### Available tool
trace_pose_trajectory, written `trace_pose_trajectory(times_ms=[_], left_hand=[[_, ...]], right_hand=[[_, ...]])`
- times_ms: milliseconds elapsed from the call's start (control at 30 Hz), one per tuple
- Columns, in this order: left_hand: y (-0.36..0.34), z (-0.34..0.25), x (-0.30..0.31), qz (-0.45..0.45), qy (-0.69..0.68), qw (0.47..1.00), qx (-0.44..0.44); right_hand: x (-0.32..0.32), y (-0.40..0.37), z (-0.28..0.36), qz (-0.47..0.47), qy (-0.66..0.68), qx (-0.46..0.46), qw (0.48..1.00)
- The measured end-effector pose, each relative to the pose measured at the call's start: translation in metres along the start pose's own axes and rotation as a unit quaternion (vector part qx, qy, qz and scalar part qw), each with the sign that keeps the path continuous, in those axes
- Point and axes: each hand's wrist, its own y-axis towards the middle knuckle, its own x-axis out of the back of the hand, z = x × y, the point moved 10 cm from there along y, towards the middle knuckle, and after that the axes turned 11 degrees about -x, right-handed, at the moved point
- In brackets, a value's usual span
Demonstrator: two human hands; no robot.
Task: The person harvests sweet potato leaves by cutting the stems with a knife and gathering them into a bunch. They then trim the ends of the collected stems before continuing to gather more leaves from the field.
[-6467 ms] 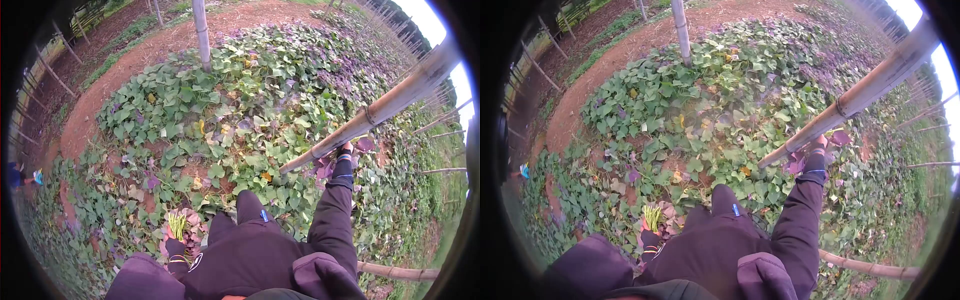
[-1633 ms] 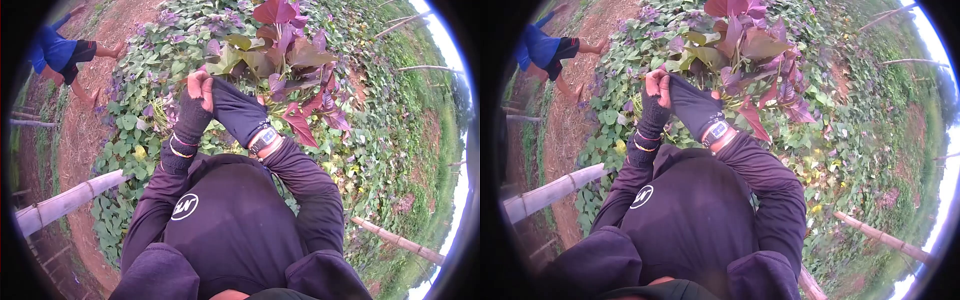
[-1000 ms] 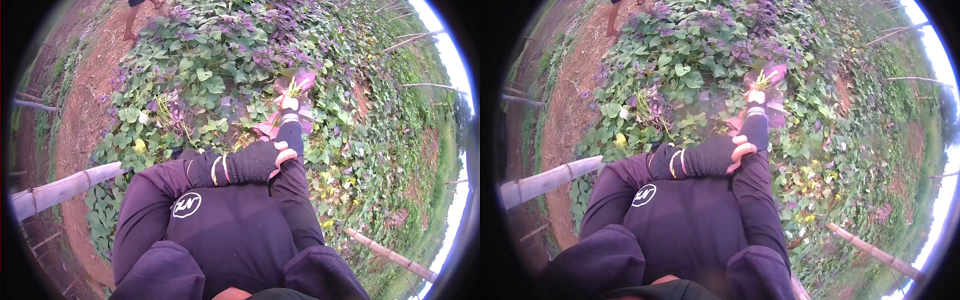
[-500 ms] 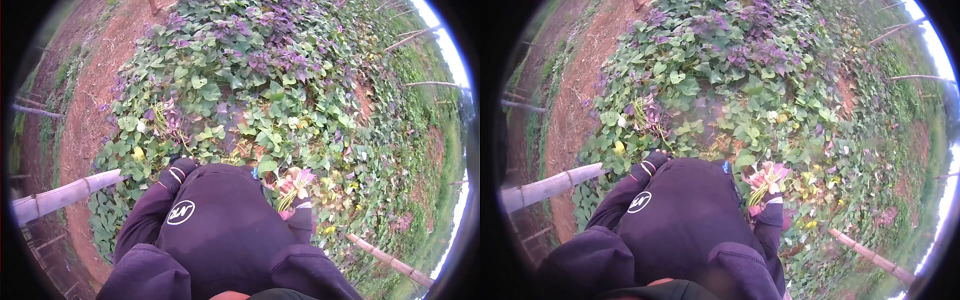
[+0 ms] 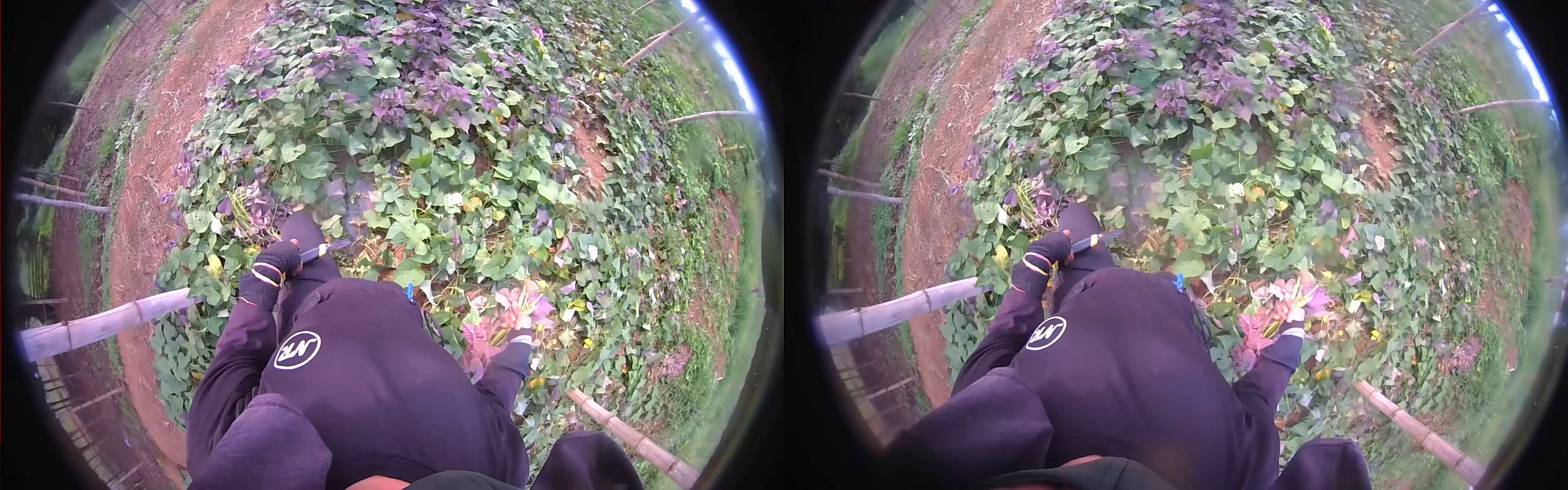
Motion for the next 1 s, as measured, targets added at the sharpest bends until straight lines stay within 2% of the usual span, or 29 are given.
trace_pose_trajectory(times_ms=[33,100,133,167,233,267,300,333,400,433,500,567,633,667,700,733,800,833,900,933,1000], left_hand=[[-0.002,0.002,0.012,-0.043,-0.035,0.998,-0.023],[-0.007,0.018,0.034,-0.089,-0.160,0.983,0.004],[0.010,0.045,0.026,-0.122,-0.220,0.968,-0.011],[0.013,0.049,0.033,-0.118,-0.253,0.960,-0.022],[0.040,0.073,0.050,-0.215,-0.257,0.941,-0.056],[0.059,0.083,0.042,-0.141,-0.381,0.913,-0.020],[0.080,0.090,0.049,-0.146,-0.438,0.885,-0.051],[0.103,0.095,0.064,-0.143,-0.425,0.890,-0.087],[0.162,0.109,0.088,-0.103,-0.404,0.894,-0.166],[0.173,0.104,0.113,-0.041,-0.411,0.896,-0.161],[0.219,0.113,0.160,-0.101,-0.295,0.914,-0.259],[0.240,0.119,0.193,-0.002,-0.320,0.929,-0.185],[0.261,0.126,0.229,-0.028,-0.284,0.942,-0.178],[0.280,0.133,0.235,-0.037,-0.268,0.948,-0.170],[0.300,0.137,0.240,-0.048,-0.252,0.953,-0.163],[0.311,0.132,0.246,-0.040,-0.253,0.952,-0.164],[0.322,0.104,0.262,-0.055,-0.296,0.927,-0.222],[0.330,0.091,0.260,-0.049,-0.297,0.928,-0.221],[0.340,0.057,0.277,-0.134,-0.303,0.907,-0.262],[0.352,0.041,0.271,-0.129,-0.238,0.925,-0.265],[0.371,0.007,0.262,-0.163,-0.198,0.922,-0.290]], right_hand=[[0.005,-0.001,-0.002,-0.003,-0.001,-0.010,1.000],[0.004,0.000,-0.011,-0.007,0.006,-0.035,0.999],[-0.006,0.001,-0.021,-0.004,0.004,-0.051,0.999],[-0.014,0.002,-0.032,-0.006,0.008,-0.067,0.998],[-0.042,0.005,-0.055,-0.023,0.018,-0.104,0.994],[-0.054,0.001,-0.062,-0.047,0.039,-0.102,0.993],[-0.056,-0.007,-0.073,-0.144,-0.025,-0.145,0.979],[-0.076,0.033,-0.127,-0.038,0.102,-0.174,0.979],[-0.102,0.020,-0.163,-0.054,0.153,-0.211,0.964],[-0.115,0.015,-0.180,-0.067,0.181,-0.227,0.955],[-0.133,0.012,-0.216,-0.071,0.249,-0.246,0.934],[-0.139,0.055,-0.300,-0.001,0.356,-0.259,0.898],[-0.152,-0.064,-0.197,-0.184,0.345,-0.237,0.889],[-0.159,-0.109,-0.158,-0.254,0.383,-0.289,0.840],[-0.160,-0.138,-0.114,-0.288,0.409,-0.229,0.835],[-0.144,-0.136,-0.101,-0.303,0.436,-0.190,0.826],[-0.111,-0.144,-0.058,-0.356,0.465,-0.093,0.805],[-0.100,-0.161,-0.008,-0.391,0.468,-0.038,0.792],[-0.092,-0.179,0.096,-0.379,0.503,0.089,0.772],[-0.089,-0.176,0.140,-0.365,0.509,0.117,0.771],[-0.088,-0.150,0.226,-0.307,0.523,0.177,0.775]])
